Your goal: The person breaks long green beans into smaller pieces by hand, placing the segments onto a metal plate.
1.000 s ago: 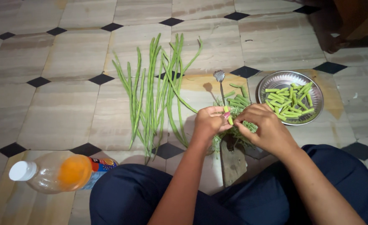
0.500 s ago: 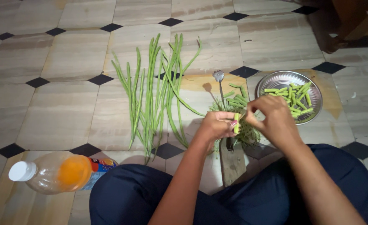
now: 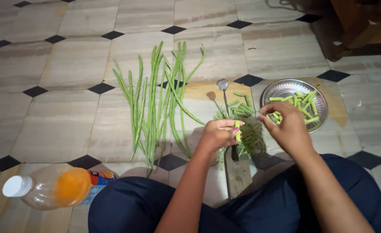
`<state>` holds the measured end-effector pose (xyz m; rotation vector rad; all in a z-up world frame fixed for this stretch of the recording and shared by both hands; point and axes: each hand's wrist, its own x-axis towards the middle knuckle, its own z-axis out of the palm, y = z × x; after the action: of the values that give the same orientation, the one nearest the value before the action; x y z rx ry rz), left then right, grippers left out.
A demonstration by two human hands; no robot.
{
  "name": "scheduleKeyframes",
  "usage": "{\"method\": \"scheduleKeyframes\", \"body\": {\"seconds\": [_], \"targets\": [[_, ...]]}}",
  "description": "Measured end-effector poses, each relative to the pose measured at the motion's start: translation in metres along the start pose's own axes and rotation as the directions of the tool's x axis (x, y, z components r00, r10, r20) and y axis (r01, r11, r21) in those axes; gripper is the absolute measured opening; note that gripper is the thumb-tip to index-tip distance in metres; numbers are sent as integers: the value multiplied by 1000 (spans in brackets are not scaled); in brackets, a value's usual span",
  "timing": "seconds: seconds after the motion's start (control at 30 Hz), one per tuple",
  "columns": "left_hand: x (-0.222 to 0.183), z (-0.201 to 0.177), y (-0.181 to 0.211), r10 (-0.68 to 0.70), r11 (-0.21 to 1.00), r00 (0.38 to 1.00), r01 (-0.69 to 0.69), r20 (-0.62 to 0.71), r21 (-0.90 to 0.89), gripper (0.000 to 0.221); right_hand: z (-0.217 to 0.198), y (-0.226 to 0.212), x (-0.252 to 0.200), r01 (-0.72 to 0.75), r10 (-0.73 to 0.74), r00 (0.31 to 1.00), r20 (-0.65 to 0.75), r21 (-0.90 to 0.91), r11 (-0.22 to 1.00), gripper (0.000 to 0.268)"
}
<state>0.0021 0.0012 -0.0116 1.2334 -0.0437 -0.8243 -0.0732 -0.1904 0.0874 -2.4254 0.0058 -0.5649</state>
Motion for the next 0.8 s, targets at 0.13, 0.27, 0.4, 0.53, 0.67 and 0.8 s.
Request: {"method": "scheduleKeyframes", "body": {"seconds": [0.13,0.27,0.4,0.53,0.67,0.8], "targets": [[1,-5,-8,48,998,999,-48,5,-42,35,6,-8,-3,167,-174,980,97,71,983,17],[-1,-1,-6,42,998,999,-43,-27,-52,33,12,-13,-5,219,-240,958,157,142,965,22],[-7,3,1,16,999,999,-17,-41,-27,33,14,-14,-7,259,-270,945,183,81,962,15],[-11,6,8,47,999,994,-47,-103,9,35,11,-16,-7,219,-226,957,183,57,974,15],[-12,5,14,99,995,964,-96,-246,23,37,7,-17,-4,40,-20,990,138,-138,990,11],[-7,1,15,122,990,943,-138,-310,-32,34,11,-4,-2,-287,358,912,200,-310,906,19]]}}
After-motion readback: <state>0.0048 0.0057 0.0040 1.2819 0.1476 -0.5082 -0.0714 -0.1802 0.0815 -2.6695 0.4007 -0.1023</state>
